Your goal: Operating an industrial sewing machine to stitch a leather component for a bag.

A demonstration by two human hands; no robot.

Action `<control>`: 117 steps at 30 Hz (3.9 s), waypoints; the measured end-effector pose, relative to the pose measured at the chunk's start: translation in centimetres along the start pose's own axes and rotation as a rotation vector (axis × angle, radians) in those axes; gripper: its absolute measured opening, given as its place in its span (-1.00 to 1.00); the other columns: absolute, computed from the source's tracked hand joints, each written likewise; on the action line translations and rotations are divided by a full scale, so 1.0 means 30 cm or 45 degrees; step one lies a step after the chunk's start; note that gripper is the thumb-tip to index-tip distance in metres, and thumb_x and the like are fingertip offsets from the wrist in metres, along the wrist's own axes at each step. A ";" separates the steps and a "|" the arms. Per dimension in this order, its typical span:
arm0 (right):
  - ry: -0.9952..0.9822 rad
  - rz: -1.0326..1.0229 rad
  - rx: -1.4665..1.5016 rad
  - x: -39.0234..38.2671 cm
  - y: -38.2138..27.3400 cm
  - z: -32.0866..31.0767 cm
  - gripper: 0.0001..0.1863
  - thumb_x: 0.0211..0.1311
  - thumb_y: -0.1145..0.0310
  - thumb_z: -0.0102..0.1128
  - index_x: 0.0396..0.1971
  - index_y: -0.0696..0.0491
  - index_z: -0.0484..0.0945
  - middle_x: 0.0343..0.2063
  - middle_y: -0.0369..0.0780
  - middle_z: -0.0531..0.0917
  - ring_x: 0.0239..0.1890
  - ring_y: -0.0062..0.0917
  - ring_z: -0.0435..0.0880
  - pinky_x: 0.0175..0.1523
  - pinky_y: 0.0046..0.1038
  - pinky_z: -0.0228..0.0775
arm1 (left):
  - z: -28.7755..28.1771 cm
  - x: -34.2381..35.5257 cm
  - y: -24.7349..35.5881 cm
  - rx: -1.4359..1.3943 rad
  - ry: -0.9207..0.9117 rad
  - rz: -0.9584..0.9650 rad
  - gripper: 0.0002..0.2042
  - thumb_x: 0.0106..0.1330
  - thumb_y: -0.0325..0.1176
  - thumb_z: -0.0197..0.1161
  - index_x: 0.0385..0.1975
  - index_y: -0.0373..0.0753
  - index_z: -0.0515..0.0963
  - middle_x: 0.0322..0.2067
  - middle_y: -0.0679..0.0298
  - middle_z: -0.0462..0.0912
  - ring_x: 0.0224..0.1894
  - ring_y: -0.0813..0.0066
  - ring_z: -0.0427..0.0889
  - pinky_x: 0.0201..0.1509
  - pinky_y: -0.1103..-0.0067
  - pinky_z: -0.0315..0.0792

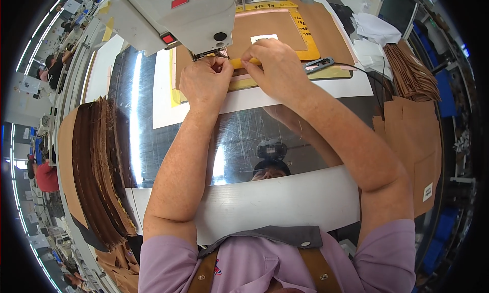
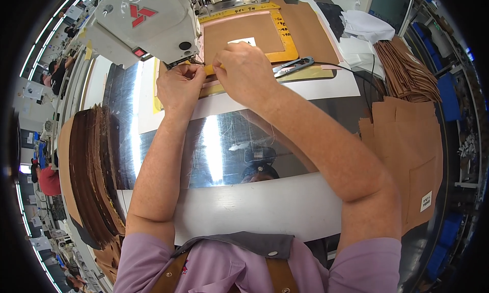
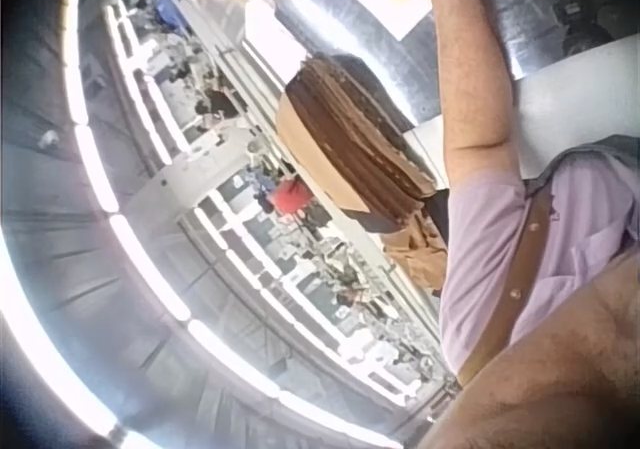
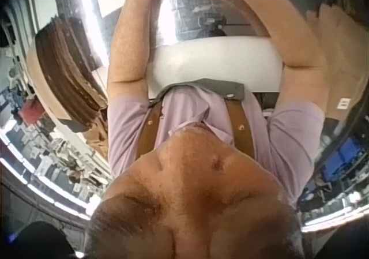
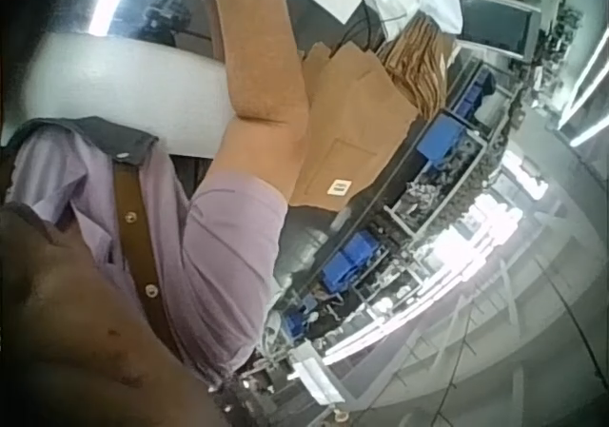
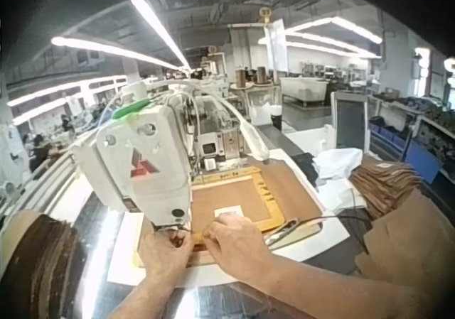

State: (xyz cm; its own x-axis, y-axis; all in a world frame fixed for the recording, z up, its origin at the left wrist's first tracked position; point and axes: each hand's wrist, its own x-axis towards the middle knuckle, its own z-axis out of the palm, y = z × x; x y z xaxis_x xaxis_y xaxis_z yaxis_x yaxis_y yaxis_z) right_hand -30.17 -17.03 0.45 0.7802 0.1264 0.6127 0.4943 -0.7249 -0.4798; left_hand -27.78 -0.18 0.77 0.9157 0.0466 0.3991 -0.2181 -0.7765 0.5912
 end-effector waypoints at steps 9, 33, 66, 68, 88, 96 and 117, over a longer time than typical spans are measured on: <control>-0.033 -0.186 0.077 0.067 0.159 0.054 -0.85 0.19 0.46 0.29 -0.28 0.16 0.73 -0.28 -0.15 0.72 -0.18 -0.30 0.70 -0.02 -0.35 0.56 | 0.012 -0.008 0.015 0.018 -0.037 -0.001 -0.81 0.10 -0.23 0.39 -0.43 -0.21 0.76 -0.58 0.29 0.73 -0.53 0.50 0.69 -0.29 0.55 0.54; -0.073 -0.163 0.024 0.060 0.158 0.053 -0.89 0.18 0.46 0.33 -0.33 0.13 0.75 -0.30 -0.17 0.73 -0.20 -0.37 0.73 -0.03 -0.39 0.60 | 0.016 -0.004 0.018 -0.021 -0.028 -0.023 -0.81 0.11 -0.32 0.40 -0.40 -0.32 0.75 -0.57 0.24 0.73 -0.52 0.57 0.66 -0.29 0.60 0.53; -0.091 -0.170 0.027 0.065 0.155 0.050 -0.88 0.20 0.46 0.32 -0.32 0.15 0.75 -0.29 -0.15 0.74 -0.23 -0.40 0.74 -0.05 -0.42 0.62 | 0.016 -0.002 0.016 -0.047 -0.009 -0.049 -0.80 0.11 -0.30 0.39 -0.40 -0.31 0.75 -0.57 0.25 0.72 -0.53 0.58 0.65 -0.29 0.60 0.52; -0.101 -0.141 0.035 0.064 0.152 0.049 -0.88 0.20 0.46 0.32 -0.32 0.15 0.75 -0.29 -0.15 0.73 -0.22 -0.39 0.74 -0.04 -0.41 0.62 | 0.015 -0.004 0.018 -0.036 0.007 -0.045 -0.82 0.10 -0.28 0.37 -0.43 -0.25 0.76 -0.59 0.29 0.72 -0.53 0.56 0.67 -0.30 0.59 0.53; -0.155 -0.186 -0.021 0.057 0.125 0.040 -0.85 0.20 0.30 0.33 -0.28 -0.04 0.77 -0.34 -0.26 0.70 -0.16 -0.44 0.69 -0.02 -0.34 0.58 | 0.017 -0.003 0.015 -0.011 0.004 0.016 -0.85 0.09 -0.27 0.34 -0.47 -0.18 0.75 -0.62 0.35 0.70 -0.55 0.52 0.67 -0.34 0.56 0.52; 0.026 -0.387 -0.009 0.052 0.102 0.037 -0.89 0.20 0.35 0.30 -0.35 -0.04 0.78 -0.45 -0.31 0.70 -0.26 -0.49 0.70 -0.06 -0.35 0.53 | 0.014 -0.006 0.039 0.073 -0.052 -0.040 -0.78 0.12 -0.19 0.46 -0.39 -0.21 0.76 -0.59 0.30 0.72 -0.52 0.53 0.66 -0.33 0.57 0.51; -0.025 -0.402 -0.017 0.060 0.108 0.042 -0.92 0.04 0.46 0.37 -0.42 0.09 0.75 -0.44 -0.23 0.68 -0.36 -0.35 0.68 -0.23 -0.31 0.54 | 0.035 0.003 -0.007 0.128 0.061 0.117 -0.88 0.10 -0.25 0.36 -0.52 -0.13 0.72 -0.61 0.33 0.70 -0.55 0.41 0.68 -0.38 0.49 0.50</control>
State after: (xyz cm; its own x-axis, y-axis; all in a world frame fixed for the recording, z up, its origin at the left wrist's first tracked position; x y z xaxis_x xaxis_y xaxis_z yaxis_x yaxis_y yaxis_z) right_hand -26.67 -18.29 -0.79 0.5963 0.3597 0.7177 0.7083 -0.6564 -0.2595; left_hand -27.29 -0.66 -0.04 0.8756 0.0003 0.4830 -0.2635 -0.8377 0.4783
